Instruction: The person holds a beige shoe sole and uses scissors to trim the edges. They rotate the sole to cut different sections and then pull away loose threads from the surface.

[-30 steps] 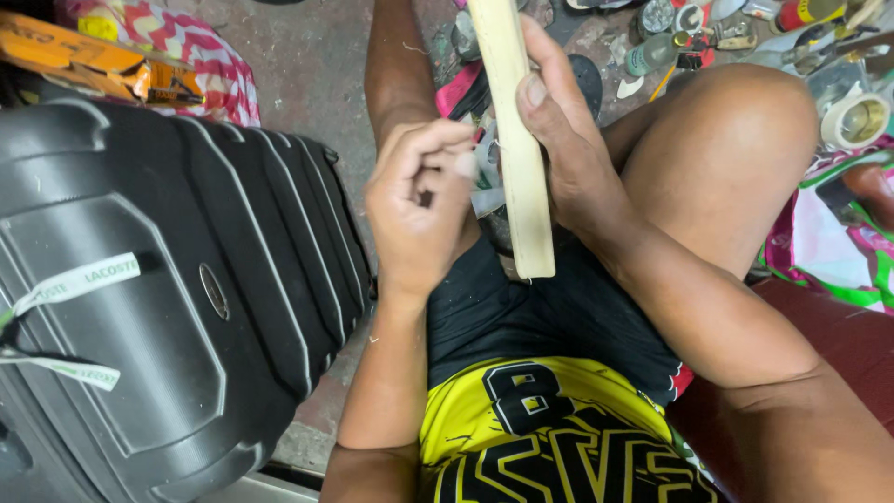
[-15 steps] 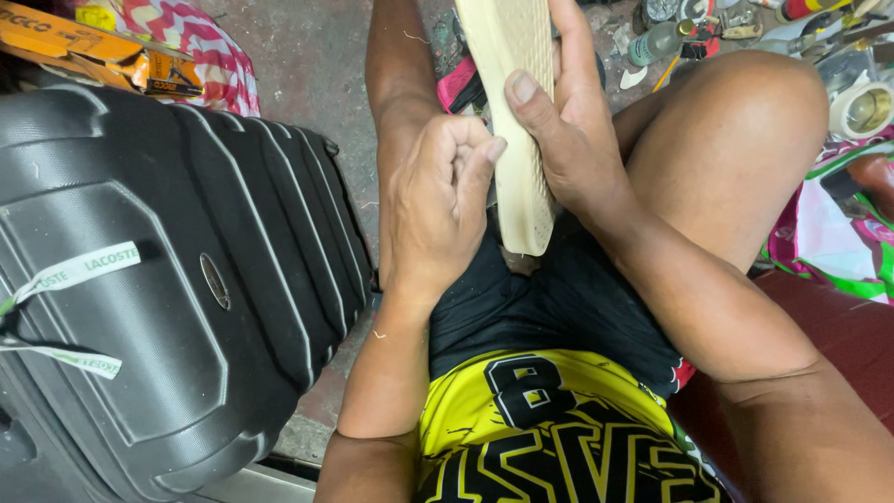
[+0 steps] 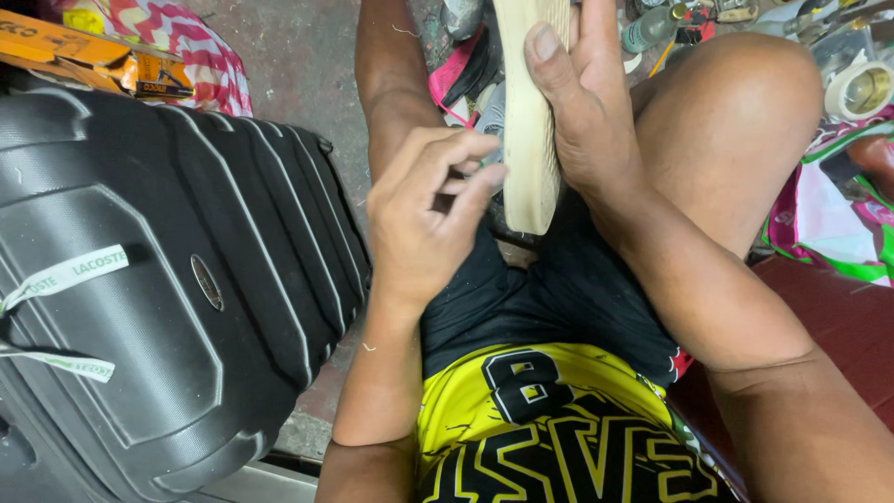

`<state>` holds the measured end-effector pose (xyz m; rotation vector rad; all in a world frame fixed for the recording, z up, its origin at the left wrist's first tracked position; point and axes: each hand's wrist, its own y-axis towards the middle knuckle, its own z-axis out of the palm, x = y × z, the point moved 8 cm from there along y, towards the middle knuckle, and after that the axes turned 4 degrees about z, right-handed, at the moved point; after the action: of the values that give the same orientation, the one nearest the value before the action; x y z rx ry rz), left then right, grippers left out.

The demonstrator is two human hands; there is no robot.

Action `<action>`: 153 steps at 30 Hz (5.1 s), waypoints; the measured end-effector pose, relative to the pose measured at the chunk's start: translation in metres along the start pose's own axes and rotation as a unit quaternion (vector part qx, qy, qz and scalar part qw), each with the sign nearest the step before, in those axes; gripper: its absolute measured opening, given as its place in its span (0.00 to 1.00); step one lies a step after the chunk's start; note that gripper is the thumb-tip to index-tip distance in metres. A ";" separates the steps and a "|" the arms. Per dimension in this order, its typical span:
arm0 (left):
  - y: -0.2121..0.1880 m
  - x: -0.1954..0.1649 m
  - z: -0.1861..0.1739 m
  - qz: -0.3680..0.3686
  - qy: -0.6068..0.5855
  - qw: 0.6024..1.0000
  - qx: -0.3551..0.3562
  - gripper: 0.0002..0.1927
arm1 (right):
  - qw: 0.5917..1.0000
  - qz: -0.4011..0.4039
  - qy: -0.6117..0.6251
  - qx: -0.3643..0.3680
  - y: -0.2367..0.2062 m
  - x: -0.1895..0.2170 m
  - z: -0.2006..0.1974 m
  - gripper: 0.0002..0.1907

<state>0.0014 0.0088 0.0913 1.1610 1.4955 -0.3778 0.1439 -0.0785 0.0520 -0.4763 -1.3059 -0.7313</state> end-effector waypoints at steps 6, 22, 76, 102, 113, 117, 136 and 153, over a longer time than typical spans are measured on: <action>0.003 0.006 0.011 -0.054 -0.001 0.998 0.028 0.06 | 0.999 -0.005 -0.038 -0.003 0.000 0.003 0.001 0.34; -0.013 0.006 -0.009 -0.048 -0.034 0.998 -0.002 0.08 | 0.986 0.062 0.133 -0.079 0.000 -0.030 -0.047 0.19; 0.053 0.029 -0.006 -0.112 -0.332 0.936 -0.038 0.04 | 0.997 0.030 -0.027 0.058 -0.002 -0.014 0.013 0.51; 0.055 0.037 -0.001 -0.105 -0.246 0.956 -0.118 0.05 | 0.998 0.028 -0.023 0.051 -0.002 -0.008 0.007 0.50; 0.045 0.006 -0.006 0.045 0.064 0.989 -0.122 0.05 | 0.998 0.010 -0.053 0.044 -0.003 -0.007 0.005 0.50; 0.044 0.039 -0.009 -0.019 -0.256 0.955 -0.147 0.03 | 0.997 0.005 -0.060 0.048 -0.005 -0.005 0.008 0.50; 0.039 0.001 -0.020 0.041 0.040 0.980 -0.193 0.05 | 0.962 -0.077 -0.260 -0.016 -0.007 -0.003 -0.009 0.54; 0.018 0.040 0.006 -0.039 -0.379 0.925 -0.001 0.02 | 0.973 -0.064 -0.220 0.004 -0.008 -0.005 -0.009 0.53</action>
<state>0.0243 0.0301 0.0608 0.8065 0.8537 -0.7773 0.1437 -0.0893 0.0448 -0.5718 -1.7676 -0.7517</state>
